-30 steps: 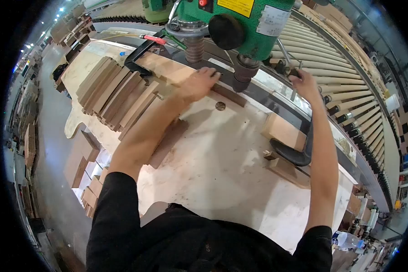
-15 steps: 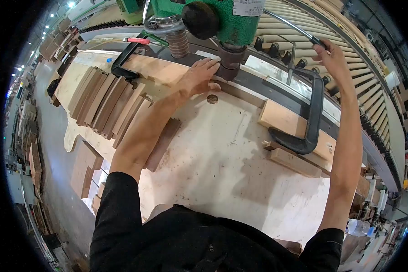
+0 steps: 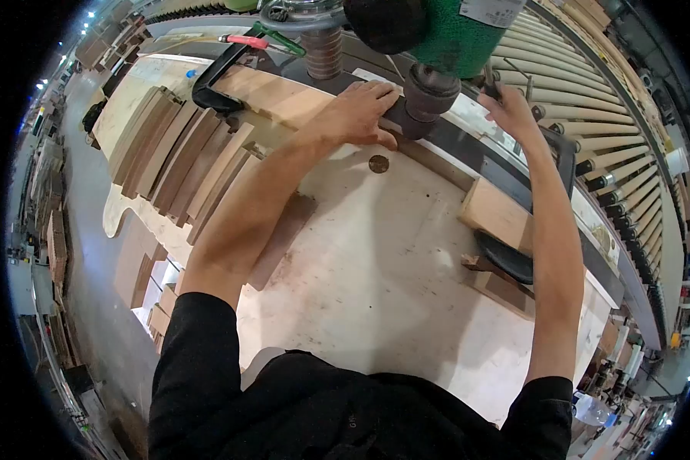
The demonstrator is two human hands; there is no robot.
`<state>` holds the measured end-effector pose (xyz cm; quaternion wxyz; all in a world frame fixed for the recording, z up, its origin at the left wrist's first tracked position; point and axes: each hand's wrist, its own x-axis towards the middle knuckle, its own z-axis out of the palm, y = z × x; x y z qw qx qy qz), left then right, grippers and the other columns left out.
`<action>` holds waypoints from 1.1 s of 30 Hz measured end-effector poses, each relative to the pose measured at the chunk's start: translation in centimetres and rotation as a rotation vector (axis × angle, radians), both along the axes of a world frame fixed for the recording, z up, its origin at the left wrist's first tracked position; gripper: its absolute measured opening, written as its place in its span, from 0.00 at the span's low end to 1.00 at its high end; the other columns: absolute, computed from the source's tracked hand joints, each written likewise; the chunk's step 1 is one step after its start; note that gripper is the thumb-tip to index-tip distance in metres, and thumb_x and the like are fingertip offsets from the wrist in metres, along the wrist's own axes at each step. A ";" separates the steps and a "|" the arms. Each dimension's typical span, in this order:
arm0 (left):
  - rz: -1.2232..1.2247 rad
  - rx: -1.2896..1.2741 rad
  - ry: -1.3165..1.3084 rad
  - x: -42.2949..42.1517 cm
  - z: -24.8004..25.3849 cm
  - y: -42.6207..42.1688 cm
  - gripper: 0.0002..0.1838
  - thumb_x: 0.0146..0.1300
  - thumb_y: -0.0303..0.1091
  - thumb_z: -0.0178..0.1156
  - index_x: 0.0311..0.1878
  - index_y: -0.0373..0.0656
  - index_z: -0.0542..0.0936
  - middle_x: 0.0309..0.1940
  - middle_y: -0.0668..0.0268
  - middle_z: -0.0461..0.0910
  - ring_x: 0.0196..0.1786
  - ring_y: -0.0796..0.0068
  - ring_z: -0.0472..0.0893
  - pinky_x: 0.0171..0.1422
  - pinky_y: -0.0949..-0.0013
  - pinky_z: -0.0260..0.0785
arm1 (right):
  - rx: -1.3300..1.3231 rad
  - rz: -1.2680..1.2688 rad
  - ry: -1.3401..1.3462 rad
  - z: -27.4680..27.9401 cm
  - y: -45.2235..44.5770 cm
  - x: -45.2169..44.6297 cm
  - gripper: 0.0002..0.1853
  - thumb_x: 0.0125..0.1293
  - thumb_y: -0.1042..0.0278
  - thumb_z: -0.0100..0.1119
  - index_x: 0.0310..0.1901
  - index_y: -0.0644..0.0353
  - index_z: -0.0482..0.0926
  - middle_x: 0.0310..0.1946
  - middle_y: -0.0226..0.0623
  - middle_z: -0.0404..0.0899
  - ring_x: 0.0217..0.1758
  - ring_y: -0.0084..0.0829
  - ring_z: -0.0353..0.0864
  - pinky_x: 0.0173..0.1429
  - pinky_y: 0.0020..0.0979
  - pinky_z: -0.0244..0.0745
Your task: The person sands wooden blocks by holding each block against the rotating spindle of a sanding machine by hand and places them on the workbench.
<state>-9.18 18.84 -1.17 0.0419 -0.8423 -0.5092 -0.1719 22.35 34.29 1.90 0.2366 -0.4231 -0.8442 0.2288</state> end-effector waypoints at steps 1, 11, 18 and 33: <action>-0.001 0.005 0.001 0.0 0.0 0.0 0.48 0.48 0.60 0.74 0.68 0.42 0.70 0.66 0.53 0.70 0.70 0.50 0.67 0.73 0.51 0.61 | 0.028 -0.008 -0.019 -0.6 0.6 -1.0 0.21 0.67 0.52 0.65 0.40 0.67 0.78 0.26 0.44 0.80 0.28 0.35 0.84 0.35 0.36 0.75; -0.051 -0.086 -0.034 -0.1 0.6 -0.2 0.50 0.48 0.53 0.76 0.70 0.34 0.67 0.67 0.52 0.70 0.71 0.49 0.67 0.75 0.54 0.59 | 0.022 -0.200 -0.262 -1.0 0.9 -5.2 0.31 0.67 0.47 0.62 0.58 0.70 0.77 0.51 0.57 0.83 0.57 0.53 0.81 0.59 0.48 0.74; 0.204 0.100 -0.076 4.1 -0.8 -6.7 0.24 0.58 0.43 0.69 0.54 0.41 0.75 0.52 0.58 0.74 0.61 0.54 0.72 0.64 0.54 0.68 | -0.059 -0.225 0.157 5.9 -4.6 7.3 0.21 0.68 0.58 0.64 0.49 0.71 0.80 0.34 0.46 0.84 0.38 0.29 0.86 0.42 0.36 0.80; 0.166 -0.335 -0.583 4.3 1.4 -17.0 0.15 0.63 0.32 0.60 0.51 0.38 0.84 0.42 0.52 0.86 0.44 0.55 0.84 0.52 0.61 0.74 | 0.179 -0.205 0.291 17.8 -8.4 8.6 0.15 0.68 0.61 0.58 0.39 0.69 0.81 0.22 0.39 0.80 0.23 0.30 0.82 0.28 0.33 0.78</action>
